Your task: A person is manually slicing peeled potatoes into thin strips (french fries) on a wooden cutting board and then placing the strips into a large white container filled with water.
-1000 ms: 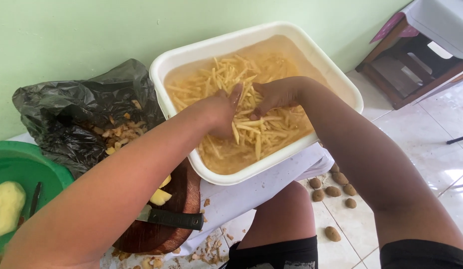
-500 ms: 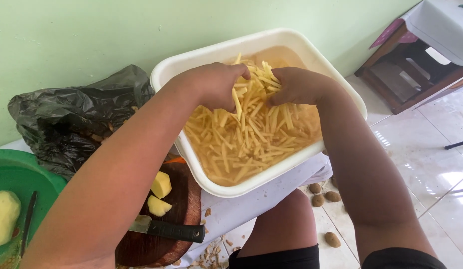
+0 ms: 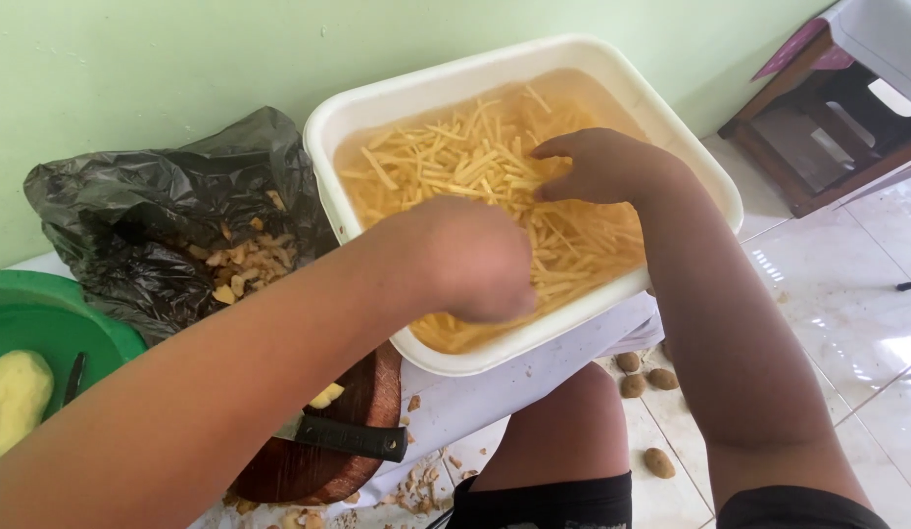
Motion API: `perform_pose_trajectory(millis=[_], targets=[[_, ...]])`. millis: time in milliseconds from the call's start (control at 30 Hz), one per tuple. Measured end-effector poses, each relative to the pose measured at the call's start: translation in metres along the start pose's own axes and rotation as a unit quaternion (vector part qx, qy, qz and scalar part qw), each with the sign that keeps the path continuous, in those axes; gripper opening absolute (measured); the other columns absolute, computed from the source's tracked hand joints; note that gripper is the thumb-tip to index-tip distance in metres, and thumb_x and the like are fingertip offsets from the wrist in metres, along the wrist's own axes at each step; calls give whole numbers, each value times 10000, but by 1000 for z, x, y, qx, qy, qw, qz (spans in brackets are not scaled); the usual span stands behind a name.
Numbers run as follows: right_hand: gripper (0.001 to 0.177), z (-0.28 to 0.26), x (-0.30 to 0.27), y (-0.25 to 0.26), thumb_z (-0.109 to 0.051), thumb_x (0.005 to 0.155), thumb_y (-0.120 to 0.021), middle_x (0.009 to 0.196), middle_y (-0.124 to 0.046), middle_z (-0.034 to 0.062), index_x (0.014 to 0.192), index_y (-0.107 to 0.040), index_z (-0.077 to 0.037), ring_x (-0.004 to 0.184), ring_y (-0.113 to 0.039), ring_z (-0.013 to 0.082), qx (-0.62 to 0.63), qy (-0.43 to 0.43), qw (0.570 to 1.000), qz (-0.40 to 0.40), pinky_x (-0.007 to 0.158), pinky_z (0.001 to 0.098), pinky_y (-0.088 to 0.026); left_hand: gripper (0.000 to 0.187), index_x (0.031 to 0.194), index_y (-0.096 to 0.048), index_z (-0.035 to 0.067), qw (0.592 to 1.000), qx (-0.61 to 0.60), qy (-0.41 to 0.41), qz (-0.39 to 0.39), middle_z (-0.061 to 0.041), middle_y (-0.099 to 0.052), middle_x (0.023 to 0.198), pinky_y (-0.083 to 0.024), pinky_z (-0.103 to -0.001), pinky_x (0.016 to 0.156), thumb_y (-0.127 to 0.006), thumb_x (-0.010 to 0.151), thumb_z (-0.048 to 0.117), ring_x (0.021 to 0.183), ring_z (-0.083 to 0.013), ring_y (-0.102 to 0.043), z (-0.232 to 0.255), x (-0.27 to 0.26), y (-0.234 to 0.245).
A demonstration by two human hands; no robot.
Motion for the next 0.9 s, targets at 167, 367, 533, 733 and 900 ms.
perform_pose_trajectory(millis=[167,367,533,733,900], targets=[[654,5,2,-5,-522,919,-681,1546,-530,22,1509,-535,-281,1452,-452,279,7,-33,999,21,1129,524,-440,419,1073,-796,122,995,56,-61,-48,-77,-771,1011,-556,-540,949,-538,882,392,1034,-332,-731,28,-26,-17],[822,25,29,-19,-700,843,-701,1535,-538,37,1516,-516,-267,1434,-471,284,-21,-40,998,32,1101,534,-468,252,962,-800,53,990,89,-108,32,-108,-764,875,-591,-477,828,-599,903,192,903,-333,-750,34,-22,-37],[767,11,17,-15,-599,908,-662,1527,-545,102,1555,-471,-234,1377,-540,314,-36,-48,998,14,1041,525,-524,179,785,-769,85,981,83,-129,115,-54,-713,712,-590,-406,734,-619,874,120,731,-267,-732,35,-20,-45],[771,35,35,-26,-604,907,-651,1508,-562,131,1559,-469,-234,1125,-708,313,-41,-59,997,18,937,512,-560,198,758,-748,55,974,76,-146,157,-73,-708,706,-585,-418,684,-599,888,40,728,-280,-737,50,-16,-50],[845,27,12,-21,-657,912,-615,1533,-534,175,1589,-438,-182,1379,-539,380,-36,-66,997,0,1043,543,-502,165,798,-764,108,976,85,-132,154,-40,-673,666,-577,-398,635,-621,873,75,685,-240,-722,65,-10,-56]])
Point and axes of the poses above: each hand's wrist, its own x-axis towards the middle knuckle, its own y-axis out of the back of the hand, z = x × y, the point moved 1 cm from there along x, towards the middle knuckle
